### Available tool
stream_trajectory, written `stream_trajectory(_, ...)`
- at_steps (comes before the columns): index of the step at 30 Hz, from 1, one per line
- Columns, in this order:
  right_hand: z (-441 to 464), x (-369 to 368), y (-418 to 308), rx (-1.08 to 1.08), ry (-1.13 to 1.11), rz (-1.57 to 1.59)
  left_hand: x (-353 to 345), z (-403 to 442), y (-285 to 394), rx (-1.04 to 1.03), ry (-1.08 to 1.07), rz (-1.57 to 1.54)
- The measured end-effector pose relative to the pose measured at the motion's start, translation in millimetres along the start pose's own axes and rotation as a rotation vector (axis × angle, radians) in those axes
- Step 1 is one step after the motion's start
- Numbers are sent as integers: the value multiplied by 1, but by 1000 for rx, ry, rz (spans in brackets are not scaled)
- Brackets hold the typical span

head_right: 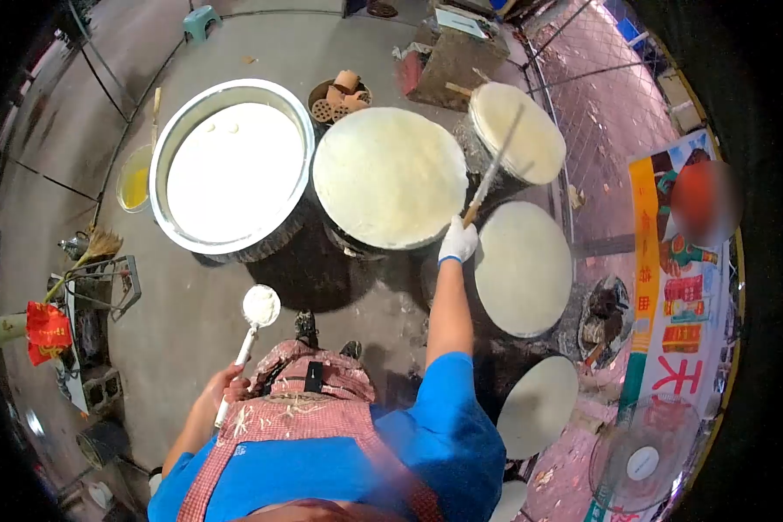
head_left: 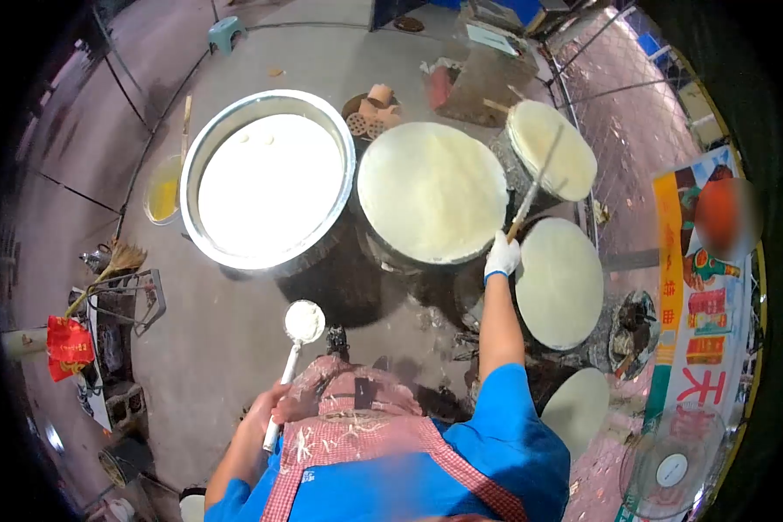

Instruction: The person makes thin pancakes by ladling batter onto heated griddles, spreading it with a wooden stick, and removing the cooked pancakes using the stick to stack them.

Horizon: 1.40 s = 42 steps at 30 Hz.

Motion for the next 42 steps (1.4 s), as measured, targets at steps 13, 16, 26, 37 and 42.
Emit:
stream_trajectory(13, -46, 1, -140, 72, -27, -50, -30, -21, 67, -18, -156, -43)
stream_trajectory(16, -102, -5, -227, 310, 107, -501, -31, -18, 83, -39, -148, 13)
stream_trajectory(26, -140, -34, -424, 647, 89, -515, -31, -17, 93, -94, -198, -33)
stream_trajectory(37, 140, 95, -355, 502, -248, 7, -72, 35, 41, -201, -219, -265)
stream_trajectory(42, 205, 203, -408, 678, -51, -599, -133, 68, 17, -199, -364, -387)
Point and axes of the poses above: each hand's wrist, its own z-axis towards the middle knuckle, its own x-axis out of the back of the hand, y = z × x, the point moved 3 cm from there along z, towards the middle knuckle, and after that the axes turned 9 degrees about -y, right-handed, at the moved point
